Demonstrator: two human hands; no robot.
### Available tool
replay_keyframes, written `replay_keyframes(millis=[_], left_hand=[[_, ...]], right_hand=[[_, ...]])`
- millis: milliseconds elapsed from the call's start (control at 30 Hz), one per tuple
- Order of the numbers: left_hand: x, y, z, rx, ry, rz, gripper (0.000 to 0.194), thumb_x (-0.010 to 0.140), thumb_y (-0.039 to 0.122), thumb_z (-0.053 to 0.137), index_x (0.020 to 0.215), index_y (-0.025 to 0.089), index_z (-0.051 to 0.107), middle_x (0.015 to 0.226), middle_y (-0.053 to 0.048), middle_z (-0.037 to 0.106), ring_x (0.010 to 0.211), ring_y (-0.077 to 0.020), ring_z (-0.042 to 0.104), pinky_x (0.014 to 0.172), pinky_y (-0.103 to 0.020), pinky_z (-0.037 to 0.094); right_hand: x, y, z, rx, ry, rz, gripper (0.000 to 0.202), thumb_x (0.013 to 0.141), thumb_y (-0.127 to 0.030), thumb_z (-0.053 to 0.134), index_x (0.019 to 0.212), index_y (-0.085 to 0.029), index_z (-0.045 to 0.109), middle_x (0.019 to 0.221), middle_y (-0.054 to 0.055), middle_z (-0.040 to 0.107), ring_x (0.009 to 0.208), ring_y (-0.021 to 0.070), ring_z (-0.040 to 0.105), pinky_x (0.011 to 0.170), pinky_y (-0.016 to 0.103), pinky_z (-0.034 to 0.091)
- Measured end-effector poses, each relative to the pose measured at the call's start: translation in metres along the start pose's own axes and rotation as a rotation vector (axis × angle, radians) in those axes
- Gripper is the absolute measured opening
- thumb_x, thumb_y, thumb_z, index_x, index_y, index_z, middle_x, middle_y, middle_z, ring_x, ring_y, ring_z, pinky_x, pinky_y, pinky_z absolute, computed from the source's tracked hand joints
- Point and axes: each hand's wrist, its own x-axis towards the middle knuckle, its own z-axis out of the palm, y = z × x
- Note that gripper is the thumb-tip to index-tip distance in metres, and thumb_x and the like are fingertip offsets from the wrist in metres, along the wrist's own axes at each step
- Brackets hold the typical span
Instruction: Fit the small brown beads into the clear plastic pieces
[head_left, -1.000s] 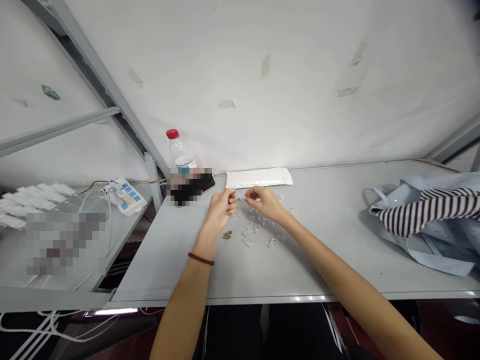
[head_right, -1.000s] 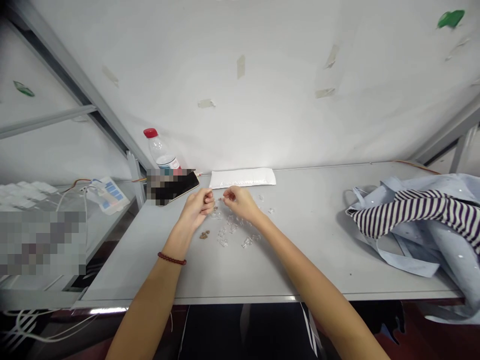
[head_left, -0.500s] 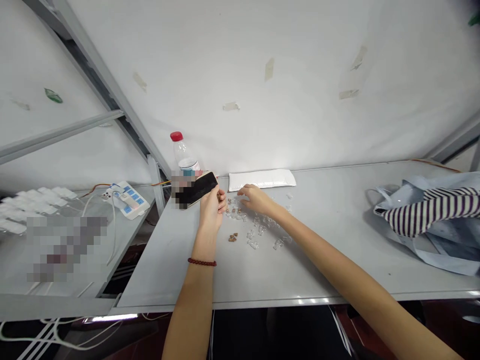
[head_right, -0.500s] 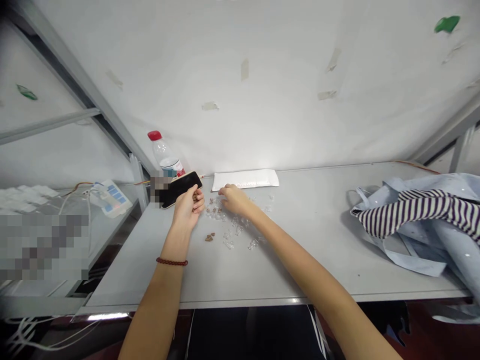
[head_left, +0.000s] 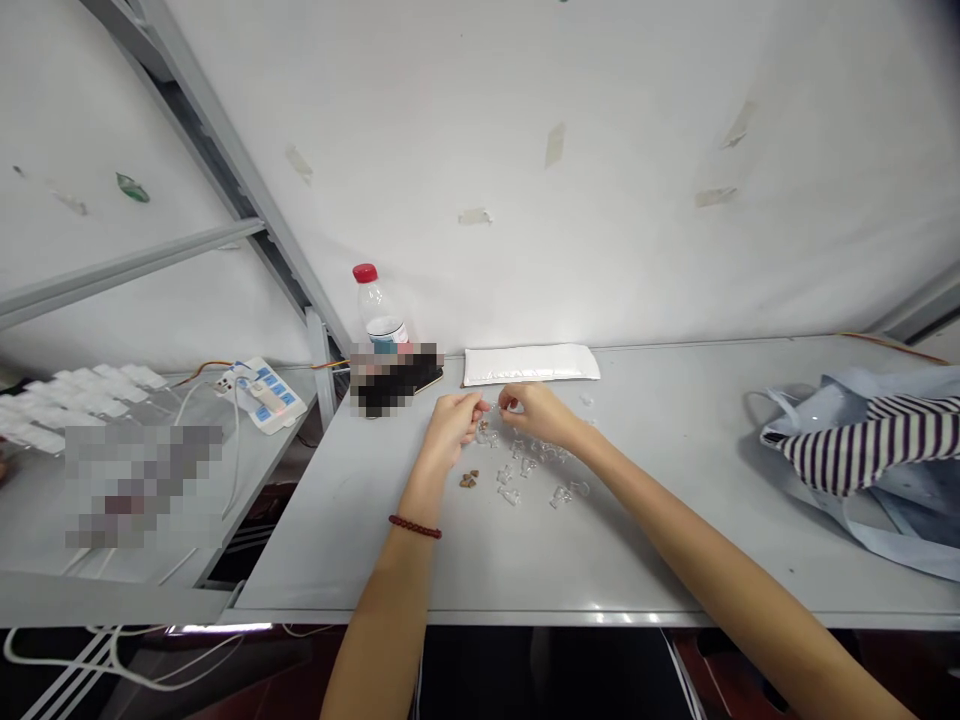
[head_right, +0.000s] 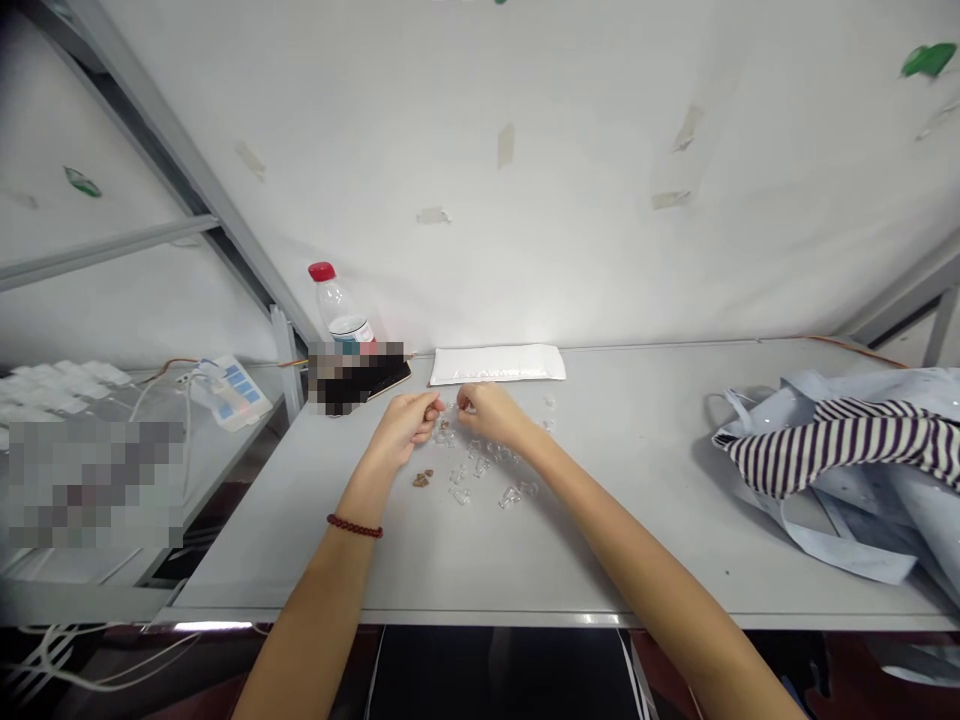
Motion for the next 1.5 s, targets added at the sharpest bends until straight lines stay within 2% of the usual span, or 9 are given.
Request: replay_keyframes(millis=[167, 500, 733, 933, 1033, 1133, 1233, 1367, 1500], left_hand=[[-0.004, -0.005, 0.009, 0.066, -0.095, -0.012, 0.031, 0.080, 0.030, 0.064, 0.056, 0.011, 0.057, 0.049, 0.006, 0.033, 0.034, -0.0003, 0.020, 0.035, -0.016, 0.009], [-0.010, -0.004, 0.016, 0.105, -0.205, 0.076, 0.046, 0.078, 0.054, 0.064, 0.058, 0.014, 0.051, 0.052, 0.007, 0.028, 0.039, -0.0021, 0.017, 0.040, -0.022, 0.008], [-0.008, -0.006, 0.016, 0.136, -0.187, 0.128, 0.038, 0.080, 0.037, 0.064, 0.053, 0.016, 0.046, 0.051, 0.007, 0.030, 0.040, -0.0035, 0.019, 0.041, -0.022, 0.011], [0.004, -0.016, 0.011, 0.348, -0.008, 0.377, 0.042, 0.077, 0.027, 0.064, 0.041, 0.015, 0.046, 0.044, 0.005, 0.028, 0.043, -0.0055, 0.025, 0.043, -0.022, 0.015], [0.007, -0.015, 0.009, 0.227, 0.031, 0.305, 0.036, 0.077, 0.028, 0.064, 0.045, 0.014, 0.053, 0.042, 0.006, 0.030, 0.040, -0.0052, 0.026, 0.041, -0.022, 0.017], [0.008, -0.004, 0.000, 0.018, 0.181, 0.225, 0.029, 0.077, 0.026, 0.063, 0.052, 0.013, 0.057, 0.040, 0.007, 0.031, 0.034, -0.0030, 0.023, 0.037, -0.020, 0.014], [0.006, 0.011, -0.013, -0.297, 0.283, 0.199, 0.028, 0.077, 0.021, 0.059, 0.052, 0.014, 0.051, 0.040, 0.009, 0.028, 0.030, -0.0008, 0.018, 0.033, -0.018, 0.010], [0.004, 0.022, -0.023, -0.627, 0.137, 0.045, 0.022, 0.079, 0.015, 0.046, 0.058, 0.013, 0.050, 0.043, 0.008, 0.032, 0.028, -0.0011, 0.021, 0.029, -0.017, 0.013], [0.004, 0.021, -0.022, -0.730, 0.082, 0.009, 0.021, 0.078, 0.012, 0.040, 0.060, 0.013, 0.051, 0.045, 0.006, 0.037, 0.027, -0.0019, 0.024, 0.028, -0.016, 0.015]], right_hand=[[-0.012, -0.005, -0.004, 0.158, 0.128, -0.059, 0.010, 0.079, -0.009, 0.052, 0.078, -0.016, 0.059, 0.076, 0.002, 0.061, 0.071, 0.0140, 0.054, 0.066, 0.026, 0.041], [-0.014, -0.007, -0.004, 0.211, 0.241, -0.089, 0.006, 0.084, -0.017, 0.054, 0.085, -0.018, 0.059, 0.094, 0.008, 0.059, 0.090, 0.0191, 0.055, 0.077, 0.032, 0.044], [-0.013, -0.005, 0.002, 0.423, 0.134, 0.037, 0.012, 0.083, -0.014, 0.049, 0.087, -0.018, 0.059, 0.071, 0.000, 0.064, 0.060, 0.0131, 0.060, 0.061, 0.025, 0.044], [-0.011, -0.004, 0.007, 0.095, 0.154, -0.014, 0.020, 0.089, -0.020, 0.047, 0.075, -0.016, 0.062, 0.063, 0.002, 0.060, 0.055, 0.0129, 0.049, 0.056, 0.025, 0.034], [-0.009, -0.005, 0.010, -0.001, 0.176, -0.052, 0.020, 0.091, -0.023, 0.048, 0.079, -0.016, 0.064, 0.071, 0.004, 0.060, 0.063, 0.0145, 0.050, 0.060, 0.026, 0.034], [-0.009, -0.002, 0.012, -0.045, 0.183, -0.016, 0.019, 0.091, -0.022, 0.049, 0.086, -0.015, 0.065, 0.076, 0.006, 0.060, 0.069, 0.0163, 0.051, 0.064, 0.027, 0.035], [-0.010, 0.007, 0.013, -0.037, 0.160, 0.022, 0.017, 0.091, -0.018, 0.048, 0.092, -0.013, 0.064, 0.086, 0.008, 0.062, 0.073, 0.0169, 0.053, 0.067, 0.028, 0.037], [-0.012, 0.017, 0.015, -0.114, 0.078, 0.023, 0.019, 0.089, -0.012, 0.047, 0.096, -0.011, 0.065, 0.095, 0.013, 0.062, 0.088, 0.0214, 0.054, 0.076, 0.031, 0.040], [-0.009, 0.012, 0.017, -0.242, -0.017, 0.052, 0.029, 0.085, -0.009, 0.047, 0.108, -0.010, 0.063, 0.109, 0.017, 0.059, 0.105, 0.0276, 0.051, 0.087, 0.038, 0.038]])
